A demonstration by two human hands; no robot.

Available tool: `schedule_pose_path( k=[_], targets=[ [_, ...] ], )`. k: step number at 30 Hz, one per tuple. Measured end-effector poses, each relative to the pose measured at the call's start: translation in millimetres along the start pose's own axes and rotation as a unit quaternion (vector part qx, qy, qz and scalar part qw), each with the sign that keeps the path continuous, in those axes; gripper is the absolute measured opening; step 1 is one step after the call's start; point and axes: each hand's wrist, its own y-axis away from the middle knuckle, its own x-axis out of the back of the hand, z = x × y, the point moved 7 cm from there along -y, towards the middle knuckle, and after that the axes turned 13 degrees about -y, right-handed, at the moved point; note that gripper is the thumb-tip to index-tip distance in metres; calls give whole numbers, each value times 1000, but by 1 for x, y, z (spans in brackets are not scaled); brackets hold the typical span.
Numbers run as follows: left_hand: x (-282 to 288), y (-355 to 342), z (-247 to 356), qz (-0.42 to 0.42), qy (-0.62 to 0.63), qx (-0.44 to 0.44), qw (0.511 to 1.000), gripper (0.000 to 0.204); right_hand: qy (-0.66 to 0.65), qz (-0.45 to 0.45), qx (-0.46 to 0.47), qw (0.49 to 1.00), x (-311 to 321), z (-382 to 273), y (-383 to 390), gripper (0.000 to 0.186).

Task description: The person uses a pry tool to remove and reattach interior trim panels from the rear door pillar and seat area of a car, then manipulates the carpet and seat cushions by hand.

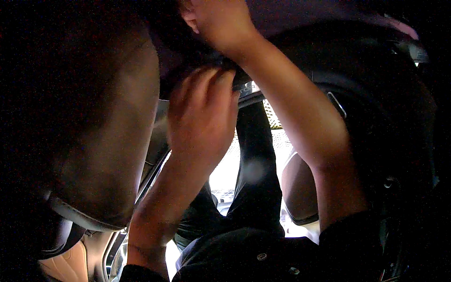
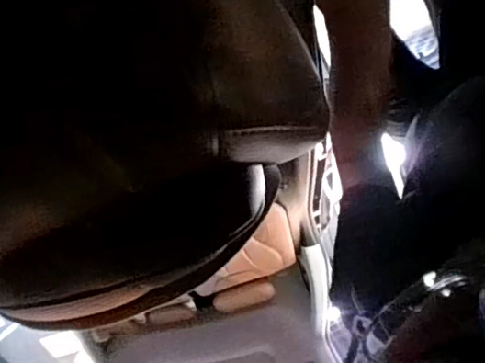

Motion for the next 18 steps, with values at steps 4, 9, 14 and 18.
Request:
schedule_pose_path(
  k=[4, 9, 14, 18],
  targets=[
    [-61, -3, -9, 8, -178, -67, 982, 34, -69, 53, -124, 988, 15, -31, 10, 49],
    [-54, -13, -17, 20, -159, -89, 983, 35, 21, -22, 131, 991, 10, -120, 9, 63],
    [-49, -26, -37, 14, -166, -79, 983, 29, -20, 107, 0, 994, 17, -73, -22, 60],
    [-40, -39, -45, 41, -184, -68, 980, 23, 56, 88, 65, 992, -4, -69, -39, 60]
  ],
)
